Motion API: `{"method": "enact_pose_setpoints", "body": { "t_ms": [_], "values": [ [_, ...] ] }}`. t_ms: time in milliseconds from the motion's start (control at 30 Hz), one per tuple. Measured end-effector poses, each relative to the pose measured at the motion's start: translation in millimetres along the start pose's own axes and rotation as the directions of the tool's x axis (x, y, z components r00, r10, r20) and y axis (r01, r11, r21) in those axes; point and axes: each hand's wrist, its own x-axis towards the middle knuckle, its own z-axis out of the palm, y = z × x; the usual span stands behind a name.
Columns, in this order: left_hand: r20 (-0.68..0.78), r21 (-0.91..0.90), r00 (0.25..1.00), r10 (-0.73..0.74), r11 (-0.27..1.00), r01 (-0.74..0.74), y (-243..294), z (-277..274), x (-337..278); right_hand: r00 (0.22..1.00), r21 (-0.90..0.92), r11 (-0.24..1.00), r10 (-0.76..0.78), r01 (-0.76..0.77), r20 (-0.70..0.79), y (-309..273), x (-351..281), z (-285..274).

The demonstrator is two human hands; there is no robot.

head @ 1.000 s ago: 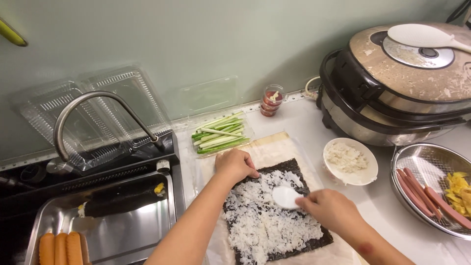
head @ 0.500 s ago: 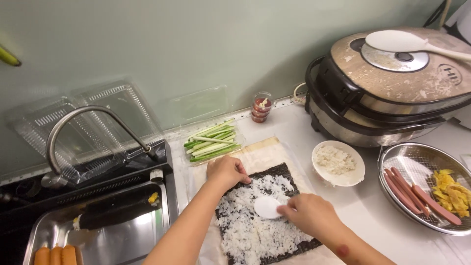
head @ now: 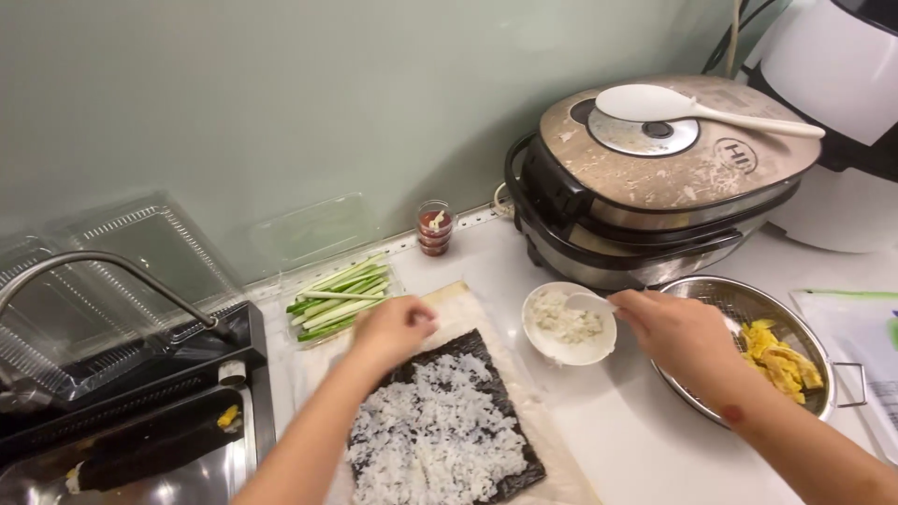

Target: Making sushi rolls by spreading rice on seaweed and adding ingredients like cucumbers and sausages.

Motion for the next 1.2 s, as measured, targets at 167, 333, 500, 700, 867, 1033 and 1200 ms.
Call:
{"method": "enact_pose_setpoints", "body": {
  "t_ms": [167,333,500,700,867,1033,1200],
  "values": [
    [0.147,-0.281,0.988,0.041,0.960,0.002,63.8,101.7,-5.3,0.992,-0.111,0.987,-0.108,0.115,0.071,5.6,17.4,41.5],
    [0.133,-0.508,0.984,0.119,0.860,-0.035,60.3,162.3,23.5,0.965,-0.138,0.985,-0.064,0.101,0.253,-12.6,18.6,44.6],
    [0.158,-0.687,0.981,0.116,0.727,0.025,69.5,148.7,15.1,0.956,0.313,0.942,0.026,-0.121,0.292,-0.5,22.6,63.2],
    [0.108,-0.480,0.990,0.086,0.877,-0.024,48.3,128.4,32.1,0.782,0.607,0.593,0.062,-0.529,0.621,44.3,49.2,109.7],
    [-0.284,-0.058,0.959,0.014,0.998,-0.031,9.9,52.1,31.0,0.757,0.675,0.393,0.092,-0.624,0.647,40.9,46.4,92.6],
    [-0.187,0.115,0.982,0.013,0.993,0.009,-16.9,32.5,26.8,0.780,0.682,0.443,0.063,-0.581,0.623,-34.1,25.8,62.8],
    [-0.085,0.132,0.996,0.037,0.991,-0.026,-25.9,44.4,28.8,0.969,0.492,0.869,-0.075,-0.052,0.235,-118.2,-1.5,82.2]
  ]
}}
